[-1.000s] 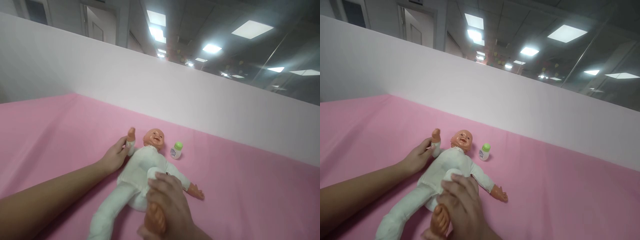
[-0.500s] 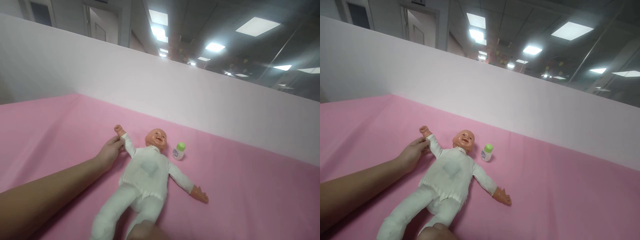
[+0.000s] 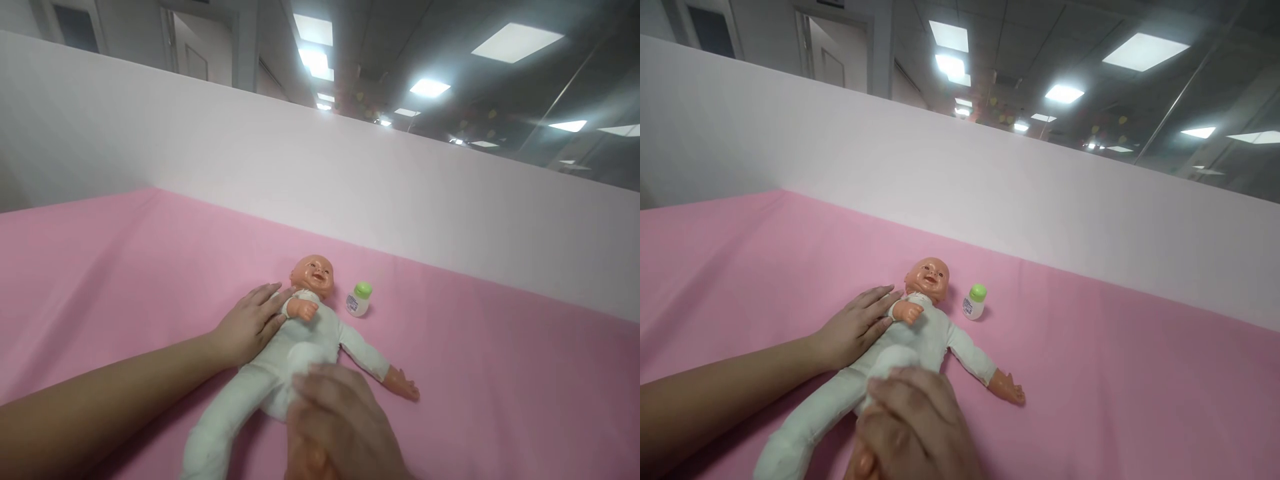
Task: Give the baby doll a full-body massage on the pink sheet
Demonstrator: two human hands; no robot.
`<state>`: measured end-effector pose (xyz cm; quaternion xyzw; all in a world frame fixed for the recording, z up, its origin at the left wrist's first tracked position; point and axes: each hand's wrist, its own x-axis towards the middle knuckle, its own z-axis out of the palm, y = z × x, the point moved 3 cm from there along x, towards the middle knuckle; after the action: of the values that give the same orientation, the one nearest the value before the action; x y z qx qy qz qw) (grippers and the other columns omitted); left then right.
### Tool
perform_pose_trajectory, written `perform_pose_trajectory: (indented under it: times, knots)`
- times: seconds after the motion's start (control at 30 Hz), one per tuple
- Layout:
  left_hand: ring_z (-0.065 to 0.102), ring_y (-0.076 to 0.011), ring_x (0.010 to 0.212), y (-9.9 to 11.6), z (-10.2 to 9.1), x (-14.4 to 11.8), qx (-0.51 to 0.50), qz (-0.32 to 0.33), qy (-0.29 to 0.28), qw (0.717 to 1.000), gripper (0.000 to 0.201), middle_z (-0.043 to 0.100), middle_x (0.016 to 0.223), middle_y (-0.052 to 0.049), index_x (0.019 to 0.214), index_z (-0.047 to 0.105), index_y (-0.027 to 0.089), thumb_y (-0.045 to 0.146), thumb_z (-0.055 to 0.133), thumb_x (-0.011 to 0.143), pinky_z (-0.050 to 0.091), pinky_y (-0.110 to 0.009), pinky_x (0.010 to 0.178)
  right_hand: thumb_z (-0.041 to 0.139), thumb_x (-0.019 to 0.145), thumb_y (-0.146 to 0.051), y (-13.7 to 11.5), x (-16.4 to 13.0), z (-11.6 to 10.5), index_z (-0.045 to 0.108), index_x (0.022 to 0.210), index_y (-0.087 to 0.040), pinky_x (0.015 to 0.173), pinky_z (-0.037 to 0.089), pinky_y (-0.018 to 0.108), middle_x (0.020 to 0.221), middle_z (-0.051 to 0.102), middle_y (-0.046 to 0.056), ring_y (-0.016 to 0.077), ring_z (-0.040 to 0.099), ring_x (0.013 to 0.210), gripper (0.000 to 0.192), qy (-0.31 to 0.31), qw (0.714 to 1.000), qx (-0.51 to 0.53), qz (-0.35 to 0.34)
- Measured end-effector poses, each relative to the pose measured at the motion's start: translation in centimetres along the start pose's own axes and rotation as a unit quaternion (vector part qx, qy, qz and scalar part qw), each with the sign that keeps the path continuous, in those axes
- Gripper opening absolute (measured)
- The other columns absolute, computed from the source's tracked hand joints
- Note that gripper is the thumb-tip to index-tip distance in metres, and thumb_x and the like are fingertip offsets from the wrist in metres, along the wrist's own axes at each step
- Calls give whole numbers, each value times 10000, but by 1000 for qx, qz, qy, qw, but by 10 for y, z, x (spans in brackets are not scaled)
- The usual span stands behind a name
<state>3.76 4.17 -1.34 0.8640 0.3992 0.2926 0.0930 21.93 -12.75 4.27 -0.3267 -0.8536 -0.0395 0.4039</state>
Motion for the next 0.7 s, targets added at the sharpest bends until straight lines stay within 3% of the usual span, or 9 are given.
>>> perform_pose_trajectory:
  times: [0.13, 0.33, 0.43, 0.53, 0.6, 0.7]
  knots:
    - [317, -417, 1480, 2, -2, 0, 62, 20, 4, 998, 489, 475, 1560, -104, 1490, 513, 347, 428, 476, 1009, 310, -673, 1147, 646, 767, -173, 23, 5, 11, 560, 1225, -196, 1117, 470, 570, 1395, 596, 144, 358, 506, 1355, 466, -5, 996, -64, 55]
    - [275, -473, 1482, 6, -1, 1, 87, 7, -21, 996, 482, 457, 1563, -133, 1475, 528, 333, 421, 454, 1007, 295, -703, 1121, 659, 756, -168, 30, 2, 14, 547, 1251, -187, 1134, 439, 554, 1419, 573, 140, 336, 461, 1387, 508, -27, 994, -66, 78]
    - [301, -433, 1476, 5, -3, 2, 60, 0, 1, 998, 488, 488, 1534, -129, 1469, 519, 301, 432, 456, 1004, 285, -666, 1147, 678, 760, -202, 31, 1, 13, 545, 1259, -201, 1106, 447, 559, 1409, 583, 134, 345, 477, 1367, 517, -15, 994, -74, 76]
    - [438, -353, 1389, 3, -9, 4, -7, -5, 40, 999, 451, 577, 1433, -125, 1402, 543, 246, 444, 444, 1009, 286, -579, 1178, 713, 733, -238, 30, 1, 10, 565, 1216, -224, 1045, 475, 561, 1336, 632, 126, 359, 551, 1281, 506, 23, 994, -78, 74]
    - [560, -327, 1234, -3, -11, 6, -80, -47, 53, 994, 413, 652, 1293, -121, 1301, 577, 224, 477, 419, 1015, 381, -523, 1101, 738, 705, -248, 26, 1, 9, 583, 1177, -225, 1016, 488, 554, 1253, 672, 121, 362, 597, 1206, 497, 50, 995, -63, 58]
    - [640, -291, 929, -21, -11, 7, -205, -186, 79, 958, 409, 695, 990, -66, 1086, 601, 224, 574, 411, 990, 490, -425, 837, 762, 730, -297, 15, -3, 11, 624, 1052, -242, 935, 541, 471, 1090, 725, 75, 306, 663, 1041, 355, 30, 999, -1, 28]
